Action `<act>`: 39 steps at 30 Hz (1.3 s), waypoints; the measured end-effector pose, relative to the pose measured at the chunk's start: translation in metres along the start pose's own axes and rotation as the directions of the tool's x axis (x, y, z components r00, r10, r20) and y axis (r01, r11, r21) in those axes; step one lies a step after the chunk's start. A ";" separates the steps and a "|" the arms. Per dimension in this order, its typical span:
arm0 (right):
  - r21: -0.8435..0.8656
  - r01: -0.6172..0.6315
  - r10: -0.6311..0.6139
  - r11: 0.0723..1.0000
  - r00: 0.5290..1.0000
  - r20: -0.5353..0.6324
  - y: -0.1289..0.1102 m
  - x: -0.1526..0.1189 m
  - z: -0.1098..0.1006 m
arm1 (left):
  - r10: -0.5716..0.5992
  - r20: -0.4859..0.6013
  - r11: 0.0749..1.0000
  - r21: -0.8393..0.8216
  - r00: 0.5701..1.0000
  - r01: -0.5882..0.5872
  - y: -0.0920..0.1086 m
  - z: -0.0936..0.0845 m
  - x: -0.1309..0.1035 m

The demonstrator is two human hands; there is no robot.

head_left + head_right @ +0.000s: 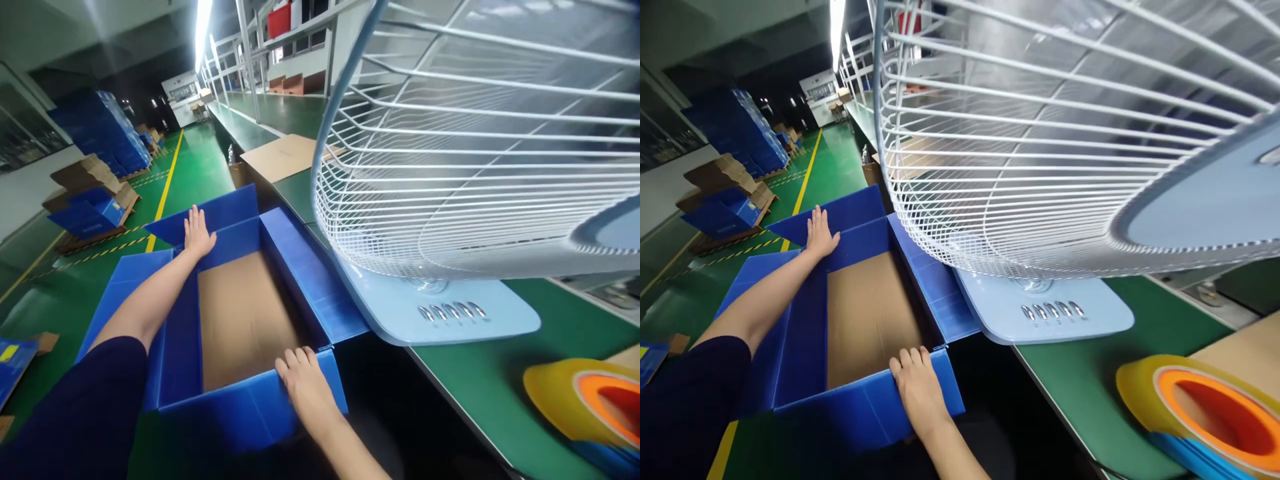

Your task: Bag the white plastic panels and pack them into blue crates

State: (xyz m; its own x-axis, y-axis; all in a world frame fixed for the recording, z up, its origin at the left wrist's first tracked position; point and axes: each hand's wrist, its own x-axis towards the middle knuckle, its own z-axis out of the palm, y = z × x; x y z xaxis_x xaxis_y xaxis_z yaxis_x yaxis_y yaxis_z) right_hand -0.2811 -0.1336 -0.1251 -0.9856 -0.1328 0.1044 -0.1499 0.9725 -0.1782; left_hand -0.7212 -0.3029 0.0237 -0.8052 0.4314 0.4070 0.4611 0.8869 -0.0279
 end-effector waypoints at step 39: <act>-0.064 0.010 -0.011 0.998 1.000 -0.005 0.002 0.022 0.001 | 0.083 0.497 0.993 0.033 0.864 -0.115 0.053 0.072 -0.047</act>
State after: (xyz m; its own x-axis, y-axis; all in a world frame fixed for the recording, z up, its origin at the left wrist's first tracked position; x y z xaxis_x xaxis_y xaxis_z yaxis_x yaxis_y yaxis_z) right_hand -0.3032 -0.1351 -0.1243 -0.9835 -0.1422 0.1117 -0.1549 0.9813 -0.1142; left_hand -0.6858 -0.2645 -0.0624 -0.8425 0.5286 -0.1040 0.5378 0.8365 -0.1048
